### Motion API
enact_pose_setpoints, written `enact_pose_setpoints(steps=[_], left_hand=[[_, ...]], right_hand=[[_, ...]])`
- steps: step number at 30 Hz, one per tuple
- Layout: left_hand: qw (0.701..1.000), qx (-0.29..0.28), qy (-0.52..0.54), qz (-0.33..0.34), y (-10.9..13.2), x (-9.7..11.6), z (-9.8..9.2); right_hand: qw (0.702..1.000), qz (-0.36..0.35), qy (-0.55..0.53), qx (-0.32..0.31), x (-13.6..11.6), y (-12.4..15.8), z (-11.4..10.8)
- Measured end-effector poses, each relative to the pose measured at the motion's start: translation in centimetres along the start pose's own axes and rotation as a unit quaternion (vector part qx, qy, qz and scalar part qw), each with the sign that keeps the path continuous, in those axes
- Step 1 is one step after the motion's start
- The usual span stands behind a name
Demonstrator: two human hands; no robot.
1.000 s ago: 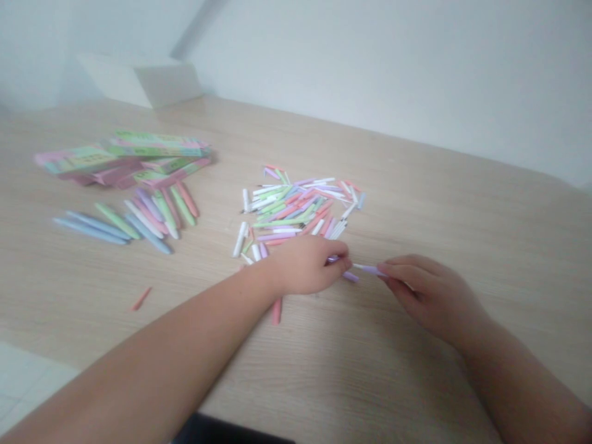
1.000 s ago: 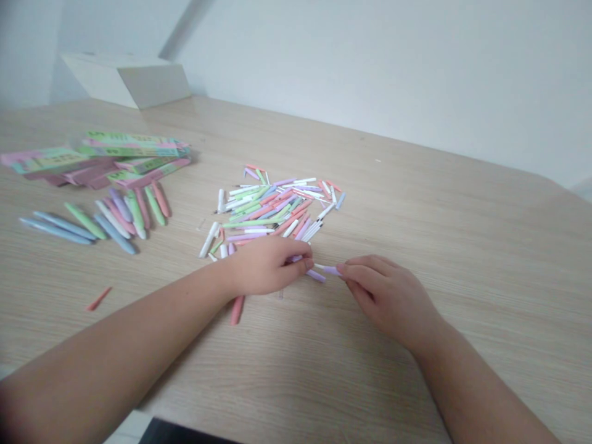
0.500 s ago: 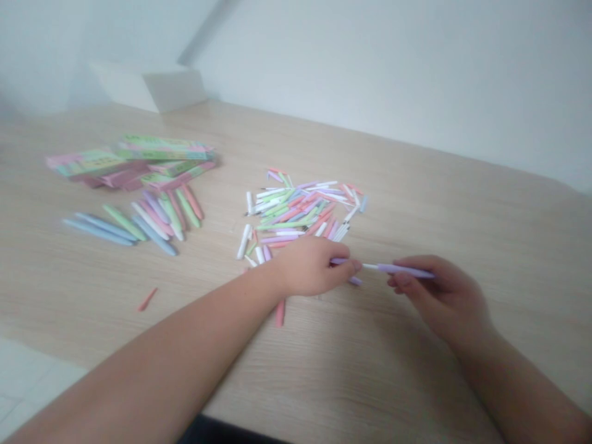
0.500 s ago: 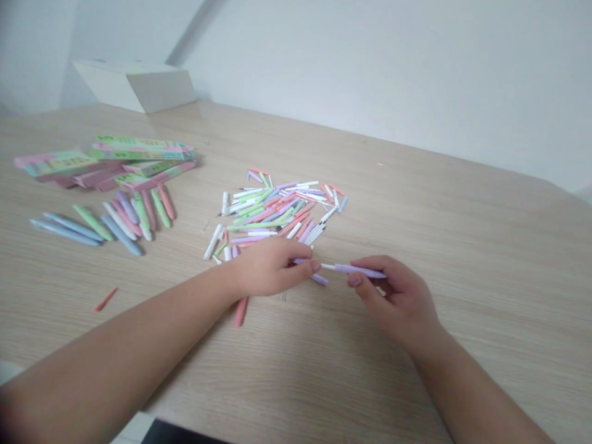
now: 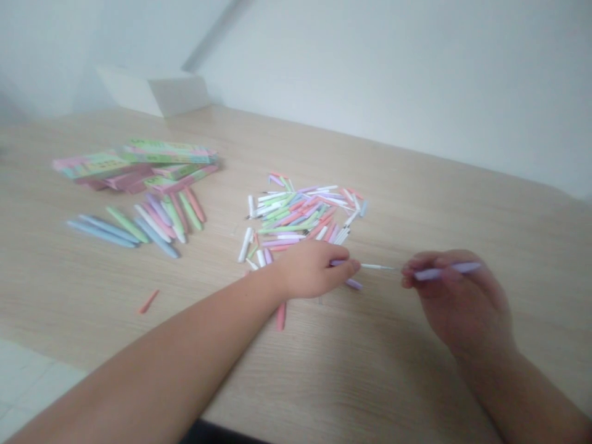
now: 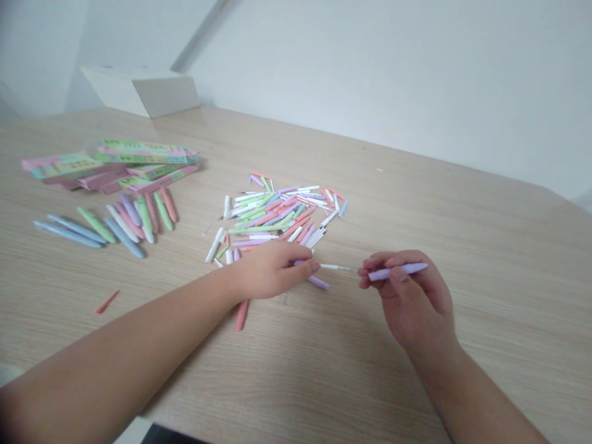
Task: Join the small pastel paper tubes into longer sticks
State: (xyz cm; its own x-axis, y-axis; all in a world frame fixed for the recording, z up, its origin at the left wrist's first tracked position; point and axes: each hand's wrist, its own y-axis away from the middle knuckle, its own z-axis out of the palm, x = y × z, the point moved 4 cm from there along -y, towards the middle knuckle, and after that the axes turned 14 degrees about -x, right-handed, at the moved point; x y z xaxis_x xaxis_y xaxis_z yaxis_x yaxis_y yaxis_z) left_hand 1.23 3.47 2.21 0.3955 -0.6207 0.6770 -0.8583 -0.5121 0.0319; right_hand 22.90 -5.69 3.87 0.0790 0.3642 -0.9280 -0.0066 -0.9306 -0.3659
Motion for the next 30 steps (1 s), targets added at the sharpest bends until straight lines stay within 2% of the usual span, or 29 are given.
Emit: enact_pose_setpoints(steps=[3,5,8,10,15,18,22,30], left_hand=[[1.000,0.001,0.013,0.006,0.0,0.0,0.0],[1.000,0.000,0.017,0.010,0.0,0.1,0.0],[1.000,-0.002,0.014,0.016,-0.1,0.2,0.1],[1.000,-0.005,0.007,0.015,-0.1,0.2,0.1],[1.000,-0.016,-0.002,0.013,-0.1,0.0,0.3],[1.000,-0.019,-0.010,0.009,-0.1,-0.1,0.3],[0.999,-0.021,-0.033,0.009,0.0,0.1,0.2],[0.997,-0.007,-0.073,-0.001,-0.1,0.5,0.4]], right_hand=[[0.998,-0.022,-0.065,-0.004,0.1,-0.1,-0.1],[0.998,-0.020,-0.056,-0.020,0.4,-0.1,0.1],[0.996,0.003,0.065,-0.058,0.8,0.4,0.7],[0.982,0.018,0.175,-0.067,0.8,0.8,1.2],[0.937,0.046,0.345,-0.014,0.5,1.3,1.3],[0.917,0.053,0.396,-0.022,0.5,1.2,1.4],[0.901,0.044,0.429,-0.035,0.3,0.9,1.6],[0.911,0.075,0.401,-0.061,1.0,0.7,2.3]])
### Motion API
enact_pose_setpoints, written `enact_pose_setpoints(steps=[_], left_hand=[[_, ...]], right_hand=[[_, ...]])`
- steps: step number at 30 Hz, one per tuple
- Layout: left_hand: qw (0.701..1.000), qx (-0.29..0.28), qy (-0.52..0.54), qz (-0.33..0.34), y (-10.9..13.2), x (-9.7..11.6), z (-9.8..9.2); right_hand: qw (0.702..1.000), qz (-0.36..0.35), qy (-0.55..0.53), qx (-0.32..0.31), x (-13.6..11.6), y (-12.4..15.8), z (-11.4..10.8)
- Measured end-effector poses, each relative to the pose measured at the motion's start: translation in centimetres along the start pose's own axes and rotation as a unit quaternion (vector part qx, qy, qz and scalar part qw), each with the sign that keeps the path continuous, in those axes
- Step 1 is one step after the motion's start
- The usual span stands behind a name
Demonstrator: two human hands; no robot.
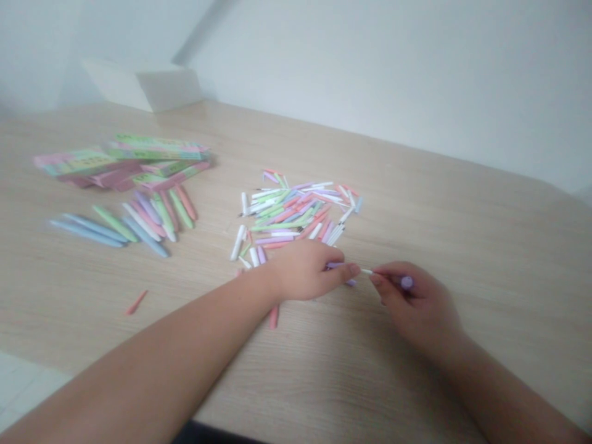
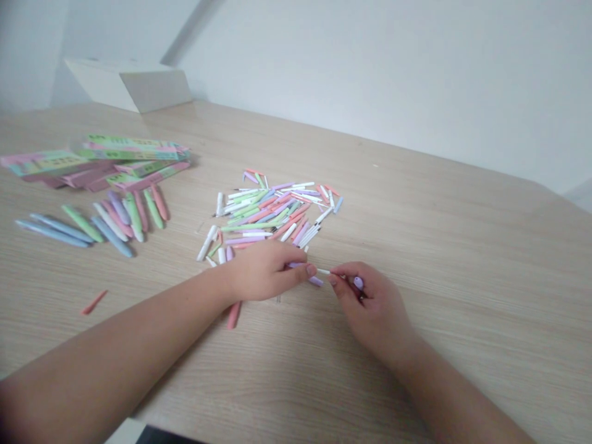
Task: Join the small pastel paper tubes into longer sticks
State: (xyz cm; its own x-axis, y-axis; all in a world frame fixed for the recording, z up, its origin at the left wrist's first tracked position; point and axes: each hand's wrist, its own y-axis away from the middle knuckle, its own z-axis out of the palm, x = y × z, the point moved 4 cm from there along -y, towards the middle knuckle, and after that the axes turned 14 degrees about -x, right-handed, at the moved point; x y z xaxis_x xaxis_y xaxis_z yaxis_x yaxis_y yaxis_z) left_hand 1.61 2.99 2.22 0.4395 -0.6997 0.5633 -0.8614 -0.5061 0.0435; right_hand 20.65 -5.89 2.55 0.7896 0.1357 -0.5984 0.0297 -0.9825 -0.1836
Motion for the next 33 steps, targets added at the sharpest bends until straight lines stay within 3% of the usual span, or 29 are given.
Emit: enact_pose_setpoints(steps=[9,14,16,18,20,23,26,33], left_hand=[[1.000,-0.006,0.016,-0.001,-0.2,-0.1,0.1],[0.999,-0.011,0.045,-0.001,0.0,-0.1,-0.1],[0.999,-0.006,0.047,-0.002,0.0,-0.2,-0.3],[0.999,0.000,0.049,-0.001,0.0,-0.2,-0.3],[0.999,0.001,0.051,0.001,0.0,-0.3,-0.4],[0.999,0.002,0.049,0.001,0.0,-0.3,-0.4],[0.999,0.001,0.050,0.000,0.0,-0.4,-0.5],[0.999,0.004,0.045,-0.011,-0.1,-0.5,-0.6]], right_hand=[[0.998,0.000,-0.061,0.002,0.4,0.1,0.2],[0.968,-0.068,-0.243,0.014,1.3,0.0,-0.4],[0.970,-0.077,-0.223,0.056,1.5,0.0,-1.4],[0.986,-0.069,-0.123,0.092,1.3,0.1,-2.5],[0.993,-0.047,-0.066,0.086,1.0,0.1,-3.2],[0.989,-0.013,-0.140,0.051,0.8,0.2,-3.2],[0.977,-0.025,-0.203,0.060,0.7,0.4,-2.9],[0.969,-0.059,-0.231,0.070,0.8,0.5,-2.4]])
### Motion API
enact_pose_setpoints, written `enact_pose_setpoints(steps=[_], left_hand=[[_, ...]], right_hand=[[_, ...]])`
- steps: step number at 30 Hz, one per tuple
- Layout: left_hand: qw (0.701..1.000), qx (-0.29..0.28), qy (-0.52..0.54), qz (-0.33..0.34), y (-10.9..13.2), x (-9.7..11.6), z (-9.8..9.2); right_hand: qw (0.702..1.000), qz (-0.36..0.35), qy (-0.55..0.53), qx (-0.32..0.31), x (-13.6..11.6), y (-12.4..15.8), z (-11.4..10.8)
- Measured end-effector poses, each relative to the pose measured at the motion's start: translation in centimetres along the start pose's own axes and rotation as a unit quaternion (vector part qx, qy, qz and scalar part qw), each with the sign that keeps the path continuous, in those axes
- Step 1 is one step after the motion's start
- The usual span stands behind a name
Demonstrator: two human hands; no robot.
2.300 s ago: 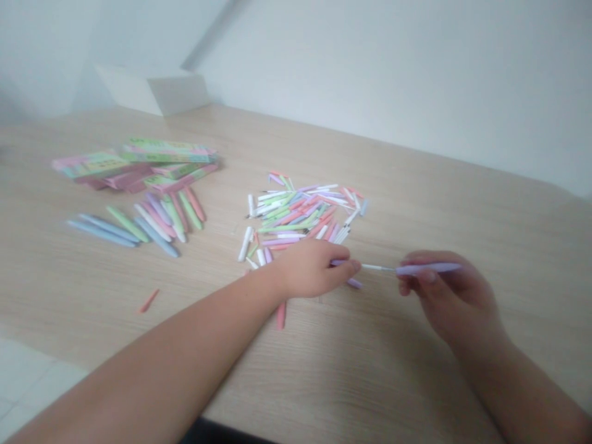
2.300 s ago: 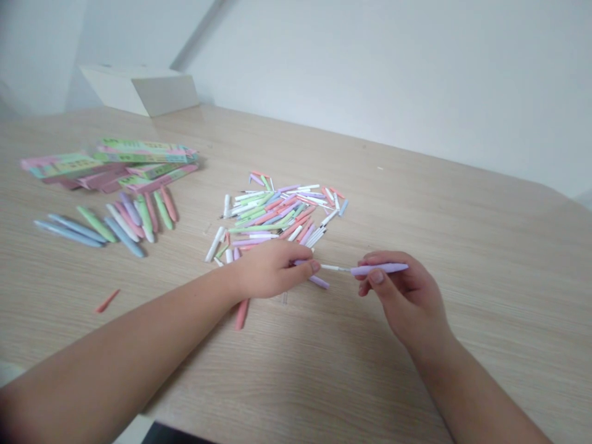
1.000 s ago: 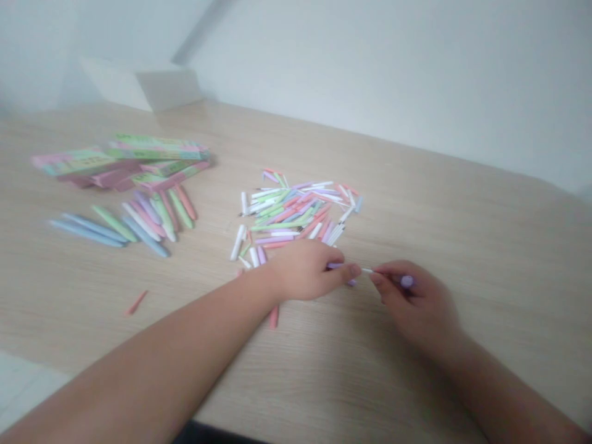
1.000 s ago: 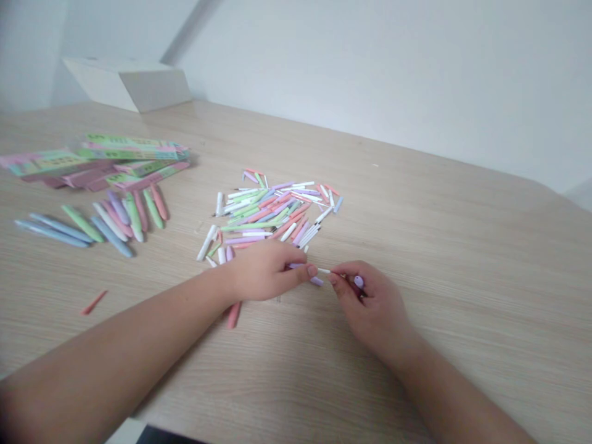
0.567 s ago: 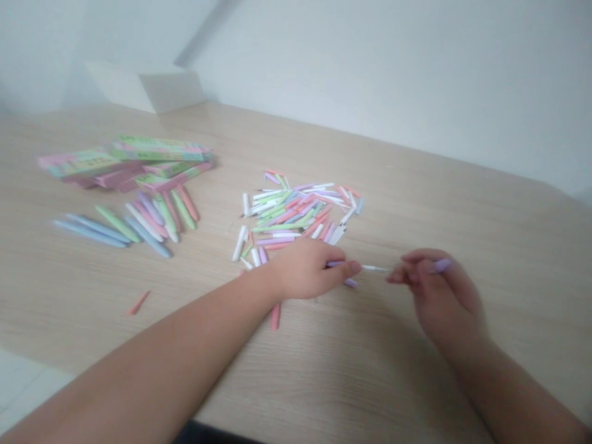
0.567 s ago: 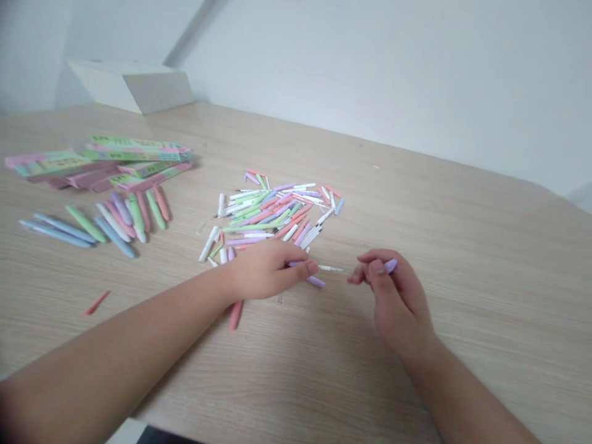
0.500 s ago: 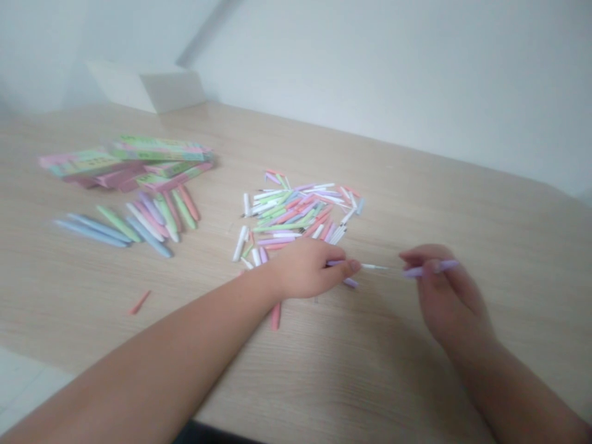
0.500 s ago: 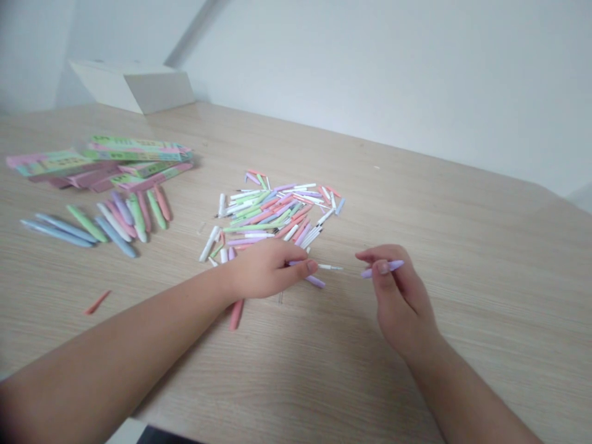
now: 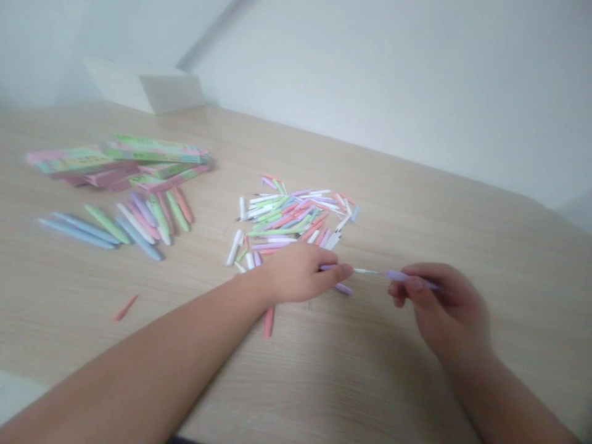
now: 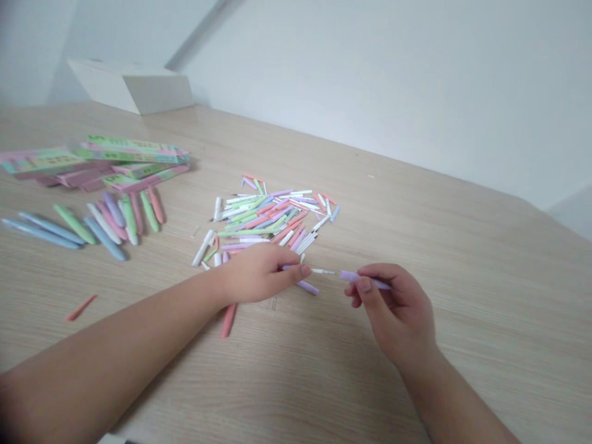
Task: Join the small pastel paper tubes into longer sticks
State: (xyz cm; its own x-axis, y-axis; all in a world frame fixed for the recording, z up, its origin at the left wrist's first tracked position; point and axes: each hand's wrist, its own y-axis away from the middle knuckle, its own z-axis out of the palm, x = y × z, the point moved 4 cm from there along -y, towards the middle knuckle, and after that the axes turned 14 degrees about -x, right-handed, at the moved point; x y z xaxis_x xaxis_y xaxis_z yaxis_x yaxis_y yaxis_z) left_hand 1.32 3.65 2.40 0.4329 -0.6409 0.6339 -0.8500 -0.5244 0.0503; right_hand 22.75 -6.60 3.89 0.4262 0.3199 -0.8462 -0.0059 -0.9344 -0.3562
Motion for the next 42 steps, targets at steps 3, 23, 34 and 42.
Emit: enact_pose_setpoints(steps=[3,23,34,42], left_hand=[[1.000,-0.001,0.003,0.001,0.0,-0.1,0.1],[1.000,-0.010,0.013,0.002,0.0,-0.2,0.1],[0.999,-0.003,-0.041,0.006,0.0,-0.1,0.3],[0.995,-0.001,-0.097,0.003,0.1,0.3,0.8]], right_hand=[[1.000,0.002,0.025,-0.010,0.2,0.1,-0.1],[0.983,-0.019,0.184,-0.008,-0.4,-0.2,-0.4],[0.969,-0.040,0.229,-0.082,0.2,-0.3,0.3],[0.950,-0.074,0.270,-0.136,0.4,-0.2,1.4]])
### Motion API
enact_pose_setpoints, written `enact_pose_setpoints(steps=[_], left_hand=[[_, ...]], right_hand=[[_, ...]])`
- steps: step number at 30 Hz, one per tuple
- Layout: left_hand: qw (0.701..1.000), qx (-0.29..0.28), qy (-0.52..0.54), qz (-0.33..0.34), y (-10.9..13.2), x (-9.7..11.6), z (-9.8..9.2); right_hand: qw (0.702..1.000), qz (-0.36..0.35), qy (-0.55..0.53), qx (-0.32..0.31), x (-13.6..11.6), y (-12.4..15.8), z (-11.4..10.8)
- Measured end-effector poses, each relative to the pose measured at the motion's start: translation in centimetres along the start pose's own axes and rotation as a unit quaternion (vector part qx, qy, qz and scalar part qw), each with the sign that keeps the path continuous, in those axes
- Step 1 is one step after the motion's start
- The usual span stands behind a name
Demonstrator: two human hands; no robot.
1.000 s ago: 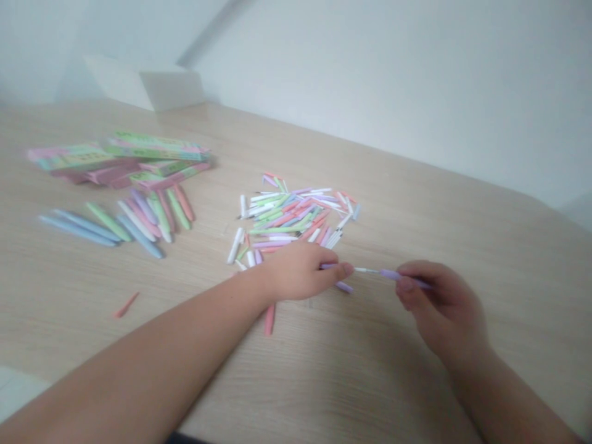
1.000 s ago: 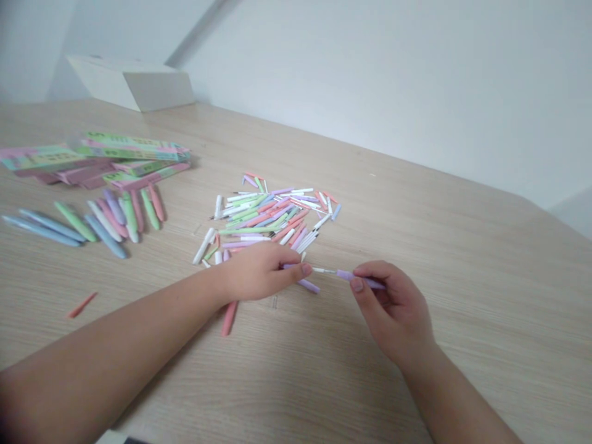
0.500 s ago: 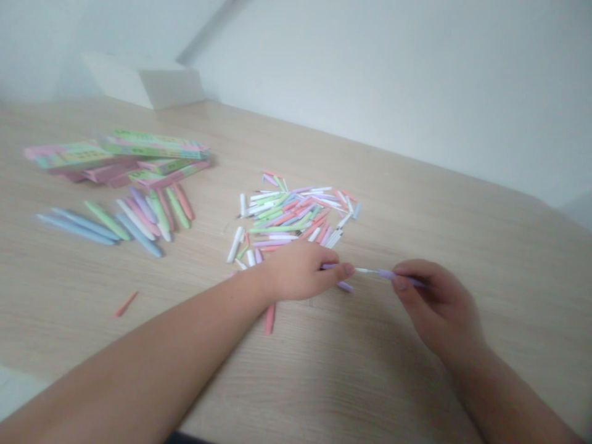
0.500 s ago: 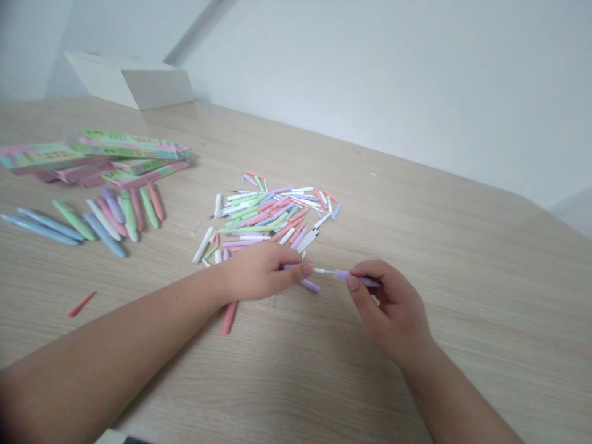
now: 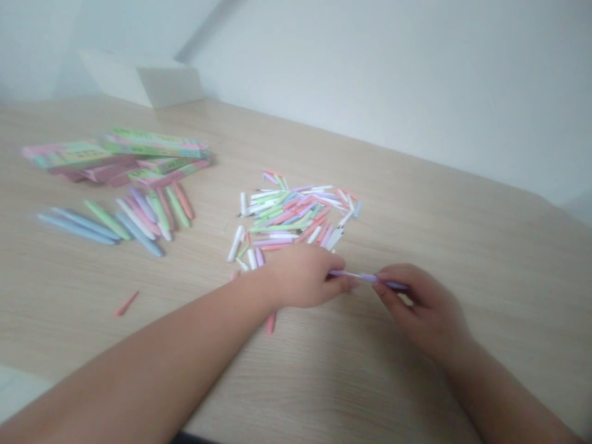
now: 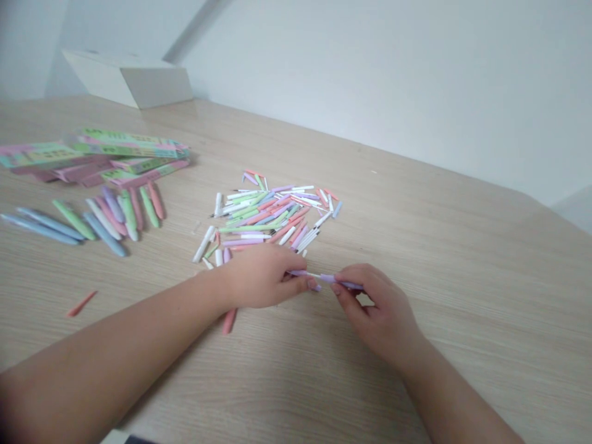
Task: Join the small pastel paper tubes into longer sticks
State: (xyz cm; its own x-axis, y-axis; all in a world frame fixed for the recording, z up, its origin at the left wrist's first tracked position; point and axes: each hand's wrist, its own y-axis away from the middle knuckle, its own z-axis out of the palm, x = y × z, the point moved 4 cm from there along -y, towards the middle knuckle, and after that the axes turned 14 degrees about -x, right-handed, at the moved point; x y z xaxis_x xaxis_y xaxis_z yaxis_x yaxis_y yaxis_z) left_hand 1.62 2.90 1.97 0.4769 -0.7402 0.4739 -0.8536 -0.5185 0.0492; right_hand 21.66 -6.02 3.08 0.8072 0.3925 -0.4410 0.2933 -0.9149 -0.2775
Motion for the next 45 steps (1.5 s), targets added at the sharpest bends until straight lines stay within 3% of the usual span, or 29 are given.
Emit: enact_pose_setpoints(steps=[6,18,25,31,35,41,45], left_hand=[[0.998,-0.016,-0.010,0.058,0.0,0.8,0.3],[0.996,-0.027,0.023,0.077,-0.5,0.2,0.8],[0.996,-0.025,0.015,0.082,-0.5,0.2,0.9],[0.996,-0.023,0.006,0.091,-0.4,0.8,0.8],[0.996,-0.012,0.000,0.083,-0.5,0.8,0.7],[0.996,-0.002,0.004,0.083,-0.4,0.5,0.6],[0.996,-0.008,0.009,0.088,-0.4,0.4,0.7]], right_hand=[[0.999,0.034,-0.036,-0.006,0.1,-0.3,0.8],[0.990,0.117,-0.074,0.000,1.1,-0.3,1.4],[0.992,0.113,-0.036,-0.047,1.1,-0.6,1.3],[0.974,0.163,-0.110,-0.112,1.2,-0.7,1.7],[0.980,0.125,-0.081,-0.134,1.5,-0.5,1.8],[0.996,0.020,0.003,-0.084,1.6,-0.2,1.2],[0.993,0.024,0.046,-0.108,1.7,-0.4,0.6]])
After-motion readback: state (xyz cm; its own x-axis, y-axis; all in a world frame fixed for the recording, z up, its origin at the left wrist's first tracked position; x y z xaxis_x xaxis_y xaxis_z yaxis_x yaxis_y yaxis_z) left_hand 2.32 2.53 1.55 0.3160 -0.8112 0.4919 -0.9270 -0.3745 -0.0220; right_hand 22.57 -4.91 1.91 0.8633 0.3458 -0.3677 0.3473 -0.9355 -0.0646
